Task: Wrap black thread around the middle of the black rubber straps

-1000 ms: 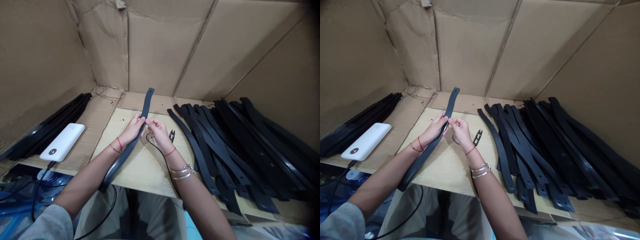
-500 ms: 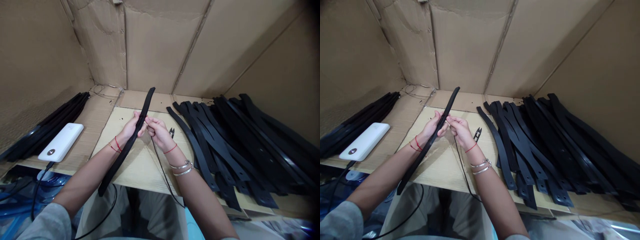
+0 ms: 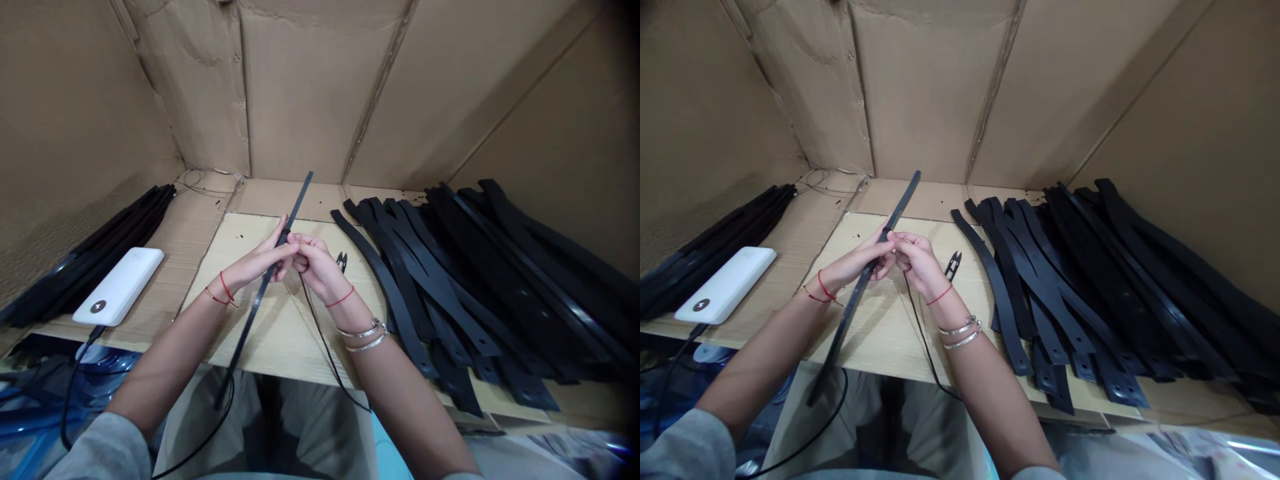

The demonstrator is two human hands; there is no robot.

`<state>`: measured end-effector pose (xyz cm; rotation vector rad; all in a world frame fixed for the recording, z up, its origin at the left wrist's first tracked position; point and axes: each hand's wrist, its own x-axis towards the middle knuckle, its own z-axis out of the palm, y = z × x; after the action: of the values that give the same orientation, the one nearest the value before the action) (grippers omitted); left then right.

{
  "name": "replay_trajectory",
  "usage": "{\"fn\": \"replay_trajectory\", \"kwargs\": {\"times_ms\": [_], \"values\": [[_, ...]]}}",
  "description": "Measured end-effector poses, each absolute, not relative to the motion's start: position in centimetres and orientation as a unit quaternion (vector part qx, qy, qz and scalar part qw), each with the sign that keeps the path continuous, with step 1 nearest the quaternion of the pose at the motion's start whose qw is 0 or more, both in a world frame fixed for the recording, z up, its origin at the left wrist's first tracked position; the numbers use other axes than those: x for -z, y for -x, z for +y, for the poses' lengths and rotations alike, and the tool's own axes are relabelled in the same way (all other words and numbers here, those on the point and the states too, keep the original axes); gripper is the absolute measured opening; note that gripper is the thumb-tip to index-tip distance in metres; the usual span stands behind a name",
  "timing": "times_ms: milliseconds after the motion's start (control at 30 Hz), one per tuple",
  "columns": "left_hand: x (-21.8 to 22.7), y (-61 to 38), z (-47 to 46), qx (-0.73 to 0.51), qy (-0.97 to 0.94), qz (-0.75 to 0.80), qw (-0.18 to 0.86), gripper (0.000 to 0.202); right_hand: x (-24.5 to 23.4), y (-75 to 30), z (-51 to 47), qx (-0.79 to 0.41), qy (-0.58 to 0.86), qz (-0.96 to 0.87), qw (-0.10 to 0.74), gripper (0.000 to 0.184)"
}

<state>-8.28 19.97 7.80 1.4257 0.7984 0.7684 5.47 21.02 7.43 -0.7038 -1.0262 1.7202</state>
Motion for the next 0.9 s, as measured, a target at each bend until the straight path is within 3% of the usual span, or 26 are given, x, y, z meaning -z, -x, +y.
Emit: {"fn": "replay_trajectory", "kwargs": {"times_ms": [233,467,900], "values": [[-7.4,7.8,20.9,-0.426,-0.617,0.414,0.516,0.053,-7.5,-6.1,21.6,-0.678,0.345,-0.382,0.525,0.038],[-7.2,7.2,21.1,-0.471,-0.599,0.369,0.533,0.046,-7.6,-6.1,21.7,-0.663,0.348,-0.379,0.543,0.038],[-6.8,6.5,21.1,-0.511,-0.418,0.174,0.73,0.043,-7.7,-5.7,21.6,-0.681,0.287,-0.417,0.528,0.042]]}}
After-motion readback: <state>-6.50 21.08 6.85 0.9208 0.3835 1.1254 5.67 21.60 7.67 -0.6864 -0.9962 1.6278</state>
